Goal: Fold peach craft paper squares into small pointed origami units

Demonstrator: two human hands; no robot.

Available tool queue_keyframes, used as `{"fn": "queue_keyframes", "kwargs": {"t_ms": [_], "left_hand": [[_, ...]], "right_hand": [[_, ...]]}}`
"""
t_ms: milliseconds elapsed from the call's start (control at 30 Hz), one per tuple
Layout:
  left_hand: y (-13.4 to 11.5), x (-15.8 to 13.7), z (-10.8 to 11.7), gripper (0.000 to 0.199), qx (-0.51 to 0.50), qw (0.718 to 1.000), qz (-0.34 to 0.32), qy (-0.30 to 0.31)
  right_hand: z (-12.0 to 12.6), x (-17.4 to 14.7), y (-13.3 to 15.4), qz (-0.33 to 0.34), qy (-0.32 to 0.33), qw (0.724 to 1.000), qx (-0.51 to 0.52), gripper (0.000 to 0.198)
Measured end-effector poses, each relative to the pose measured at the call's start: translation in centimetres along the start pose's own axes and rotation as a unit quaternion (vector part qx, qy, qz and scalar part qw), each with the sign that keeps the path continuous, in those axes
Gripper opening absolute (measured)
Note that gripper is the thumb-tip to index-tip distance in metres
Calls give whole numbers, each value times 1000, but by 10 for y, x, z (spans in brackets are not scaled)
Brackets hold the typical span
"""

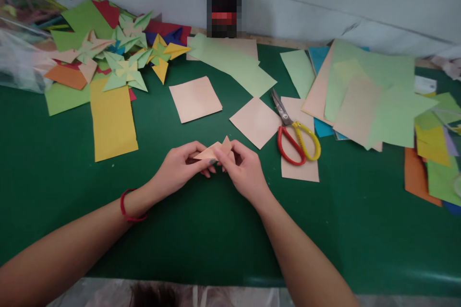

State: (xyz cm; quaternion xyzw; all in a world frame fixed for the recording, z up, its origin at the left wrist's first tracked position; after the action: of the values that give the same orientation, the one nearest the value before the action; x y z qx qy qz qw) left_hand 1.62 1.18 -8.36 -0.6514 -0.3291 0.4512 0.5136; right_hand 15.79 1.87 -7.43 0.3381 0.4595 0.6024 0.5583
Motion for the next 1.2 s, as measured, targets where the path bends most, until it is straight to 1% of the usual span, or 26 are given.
{"fn": "queue_keyframes", "kwargs": {"t_ms": [133,333,567,767,933,1200], "left_hand": [[-1,1,-1,22,14,1000,-5,6],[2,3,-1,27,-14,1000,21,2],[2,3,0,29,-5,999,40,9],[-3,0,6,33,27,999,27,-23],[-2,-2,9,39,31,998,31,-46],[1,0,10,44,33,998,44,-42]], "right_hand": [[1,0,-1,3,1,1000,-7,27],[2,-1,1,5,17,1000,-17,30],[0,-1,3,-2,21,1000,-3,30],[0,-1,4,-11,29,999,29,29],[1,-1,1,-26,37,997,56,28],[1,0,-1,-34,30,996,75,26]]}}
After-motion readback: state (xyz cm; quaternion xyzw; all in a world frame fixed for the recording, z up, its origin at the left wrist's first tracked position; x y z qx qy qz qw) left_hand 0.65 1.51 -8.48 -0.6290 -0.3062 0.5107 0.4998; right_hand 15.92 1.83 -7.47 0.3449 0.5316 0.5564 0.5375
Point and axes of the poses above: each hand's wrist, its own x-axis towards the middle knuckle, its own z-axis out of the back of the hand, y = z × x, the point moved 5 cm from there along x, towards the middle knuckle, and after that the axes turned 1 degree about -x, right-handed, at the moved point
